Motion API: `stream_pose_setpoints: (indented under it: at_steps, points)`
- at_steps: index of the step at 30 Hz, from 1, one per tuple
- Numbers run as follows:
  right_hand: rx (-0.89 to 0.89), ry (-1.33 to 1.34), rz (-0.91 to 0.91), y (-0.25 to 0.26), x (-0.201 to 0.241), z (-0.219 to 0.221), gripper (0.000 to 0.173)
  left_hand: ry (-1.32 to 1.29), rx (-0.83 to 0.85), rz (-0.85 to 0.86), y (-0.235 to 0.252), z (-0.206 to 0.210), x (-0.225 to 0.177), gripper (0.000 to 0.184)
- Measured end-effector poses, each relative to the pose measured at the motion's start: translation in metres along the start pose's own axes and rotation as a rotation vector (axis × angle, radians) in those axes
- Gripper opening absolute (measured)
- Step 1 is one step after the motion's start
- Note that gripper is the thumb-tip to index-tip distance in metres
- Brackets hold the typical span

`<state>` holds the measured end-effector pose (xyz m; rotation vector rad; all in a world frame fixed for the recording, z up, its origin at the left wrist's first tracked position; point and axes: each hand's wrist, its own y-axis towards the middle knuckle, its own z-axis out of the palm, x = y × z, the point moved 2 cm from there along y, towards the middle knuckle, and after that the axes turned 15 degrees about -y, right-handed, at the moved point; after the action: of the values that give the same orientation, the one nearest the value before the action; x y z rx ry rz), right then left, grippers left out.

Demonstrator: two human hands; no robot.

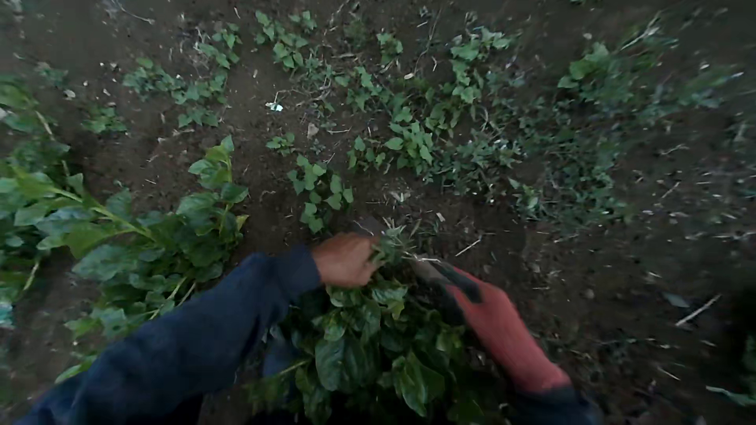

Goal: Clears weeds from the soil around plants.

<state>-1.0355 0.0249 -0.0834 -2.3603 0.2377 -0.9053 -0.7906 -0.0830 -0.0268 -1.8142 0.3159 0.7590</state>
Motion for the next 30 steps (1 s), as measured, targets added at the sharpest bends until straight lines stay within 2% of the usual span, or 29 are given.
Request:
stream_pose_setpoints:
  at_steps: [3, 4, 6, 8, 9, 11, 13, 15, 17, 19, 21, 24, 25, 27, 29, 30]
  points:
    - [0.09, 0.082, 0.141, -0.043, -0.033, -0.043, 0.042, -0.056, 0.037, -0.003, -0.001, 0.002, 0.004, 0.037]
    - [0.113, 0.081, 0.159, -0.039, -0.035, -0.044, 0.042, -0.075, 0.021, -0.012, -0.001, 0.001, 0.006, 0.037]
    - [0.094, 0.01, 0.119, -0.005, -0.015, -0.012, 0.041, -0.049, -0.067, -0.084, 0.011, -0.002, 0.014, 0.04]
    - [0.052, -0.016, 0.021, 0.035, 0.022, 0.02, 0.039, 0.103, -0.2, -0.195, 0.037, -0.017, 0.033, 0.056]
    - [0.035, -0.022, -0.012, 0.039, 0.033, 0.024, 0.038, 0.187, -0.266, -0.247, 0.046, -0.026, 0.05, 0.068]
    - [0.047, -0.031, -0.011, 0.021, 0.024, 0.006, 0.038, 0.269, -0.386, -0.333, 0.05, -0.042, 0.083, 0.093]
    - [0.132, 0.031, 0.092, -0.006, 0.0, -0.025, 0.04, 0.301, -0.436, -0.391, 0.047, -0.058, 0.107, 0.115]
    - [0.139, 0.05, 0.116, 0.004, -0.004, -0.031, 0.041, 0.317, -0.445, -0.426, 0.044, -0.071, 0.12, 0.122]
    - [0.057, -0.034, 0.067, 0.046, 0.037, 0.001, 0.04, 0.333, -0.434, -0.487, 0.045, -0.074, 0.121, 0.117]
    - [0.013, -0.11, -0.028, 0.084, 0.07, 0.017, 0.039, 0.34, -0.474, -0.55, 0.05, -0.081, 0.111, 0.102]
    - [0.028, -0.18, -0.078, 0.073, 0.06, 0.002, 0.039, 0.327, -0.506, -0.581, 0.05, -0.08, 0.114, 0.077]
    - [0.091, -0.167, -0.045, 0.034, 0.019, -0.046, 0.039, 0.297, -0.483, -0.508, 0.047, -0.09, 0.123, 0.058]
    - [0.127, -0.156, -0.012, 0.035, 0.018, -0.045, 0.04, 0.293, -0.475, -0.478, 0.044, -0.09, 0.129, 0.052]
    - [0.135, -0.143, 0.032, 0.054, 0.048, -0.011, 0.037, 0.288, -0.445, -0.468, 0.037, -0.087, 0.131, 0.046]
    - [0.113, -0.161, -0.015, 0.077, 0.065, 0.004, 0.039, 0.322, -0.437, -0.441, 0.029, -0.09, 0.121, 0.04]
    - [0.111, -0.197, -0.055, 0.071, 0.061, 0.003, 0.04, 0.342, -0.396, -0.422, 0.021, -0.08, 0.119, 0.033]
